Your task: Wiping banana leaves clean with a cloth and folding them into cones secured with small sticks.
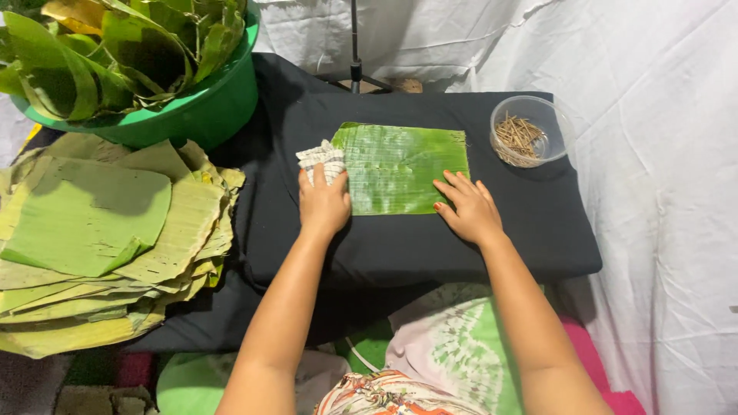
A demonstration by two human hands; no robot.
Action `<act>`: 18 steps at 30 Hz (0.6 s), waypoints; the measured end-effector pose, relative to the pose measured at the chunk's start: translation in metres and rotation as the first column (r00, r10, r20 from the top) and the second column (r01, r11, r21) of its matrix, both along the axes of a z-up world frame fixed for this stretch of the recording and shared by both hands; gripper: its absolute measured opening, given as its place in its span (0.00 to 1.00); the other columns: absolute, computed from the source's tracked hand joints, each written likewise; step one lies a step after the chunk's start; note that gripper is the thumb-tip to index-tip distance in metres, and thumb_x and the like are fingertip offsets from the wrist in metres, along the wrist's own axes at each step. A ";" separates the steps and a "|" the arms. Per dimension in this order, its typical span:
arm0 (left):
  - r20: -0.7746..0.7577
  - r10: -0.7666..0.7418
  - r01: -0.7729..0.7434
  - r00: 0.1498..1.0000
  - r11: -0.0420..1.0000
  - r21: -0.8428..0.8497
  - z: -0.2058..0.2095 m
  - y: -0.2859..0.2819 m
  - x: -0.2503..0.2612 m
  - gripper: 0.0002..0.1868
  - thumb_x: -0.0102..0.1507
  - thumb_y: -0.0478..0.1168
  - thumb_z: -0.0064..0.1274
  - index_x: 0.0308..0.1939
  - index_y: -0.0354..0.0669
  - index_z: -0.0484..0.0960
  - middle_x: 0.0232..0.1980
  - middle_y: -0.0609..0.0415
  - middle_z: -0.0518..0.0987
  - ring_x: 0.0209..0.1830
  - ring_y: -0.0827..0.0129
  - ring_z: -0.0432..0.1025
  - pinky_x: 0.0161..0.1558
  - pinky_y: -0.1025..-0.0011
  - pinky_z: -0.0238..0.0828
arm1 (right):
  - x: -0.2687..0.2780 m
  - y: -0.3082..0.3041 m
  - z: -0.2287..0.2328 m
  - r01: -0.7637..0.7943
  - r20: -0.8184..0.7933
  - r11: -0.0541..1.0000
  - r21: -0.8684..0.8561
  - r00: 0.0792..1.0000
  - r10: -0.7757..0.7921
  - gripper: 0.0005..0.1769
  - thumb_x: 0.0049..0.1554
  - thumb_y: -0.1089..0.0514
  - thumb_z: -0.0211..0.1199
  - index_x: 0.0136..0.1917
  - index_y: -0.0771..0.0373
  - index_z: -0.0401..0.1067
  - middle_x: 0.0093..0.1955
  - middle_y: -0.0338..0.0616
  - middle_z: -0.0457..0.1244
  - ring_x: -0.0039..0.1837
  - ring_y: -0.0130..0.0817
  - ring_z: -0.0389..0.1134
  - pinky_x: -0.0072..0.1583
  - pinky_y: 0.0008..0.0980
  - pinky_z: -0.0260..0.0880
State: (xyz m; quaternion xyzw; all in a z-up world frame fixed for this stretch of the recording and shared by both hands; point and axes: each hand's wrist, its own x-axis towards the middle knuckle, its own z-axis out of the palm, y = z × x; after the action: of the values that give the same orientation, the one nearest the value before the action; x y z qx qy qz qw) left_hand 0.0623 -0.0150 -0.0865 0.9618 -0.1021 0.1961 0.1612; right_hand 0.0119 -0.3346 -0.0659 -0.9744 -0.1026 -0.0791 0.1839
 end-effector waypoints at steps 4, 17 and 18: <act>-0.052 0.035 -0.039 0.998 0.996 -0.077 0.011 0.012 0.002 0.21 0.57 0.43 0.57 0.55 0.56 0.85 0.73 0.38 0.66 0.70 0.31 0.59 0.60 0.46 0.68 | 0.000 0.000 -0.002 -0.001 0.007 1.000 0.012 1.000 0.001 0.29 0.60 0.41 0.59 0.72 0.48 0.69 0.80 0.41 0.54 0.82 0.42 0.48 0.78 0.52 0.42; -0.112 -0.287 0.291 0.952 0.957 0.023 0.023 -0.089 -0.005 0.32 0.60 0.54 0.54 0.69 0.63 0.72 0.76 0.41 0.61 0.76 0.33 0.49 0.68 0.28 0.42 | 0.001 -0.001 -0.004 -0.001 0.028 0.999 0.034 1.000 0.000 0.28 0.58 0.42 0.61 0.71 0.48 0.70 0.79 0.42 0.55 0.81 0.42 0.50 0.77 0.53 0.43; -0.146 -0.298 0.307 0.943 0.950 0.047 0.022 -0.094 -0.003 0.34 0.61 0.57 0.53 0.72 0.64 0.68 0.78 0.43 0.59 0.78 0.34 0.47 0.68 0.24 0.38 | 0.001 -0.002 -0.004 -0.008 0.036 0.999 0.036 0.999 0.006 0.28 0.58 0.43 0.61 0.71 0.48 0.71 0.79 0.43 0.55 0.81 0.43 0.51 0.77 0.53 0.43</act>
State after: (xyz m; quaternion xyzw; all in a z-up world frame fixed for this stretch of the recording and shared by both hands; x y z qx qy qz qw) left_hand 0.0598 -0.1091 -0.0644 0.9509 -0.2442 0.0990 0.1625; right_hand 0.0132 -0.3364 -0.0703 -0.9689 -0.1078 -0.0977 0.2001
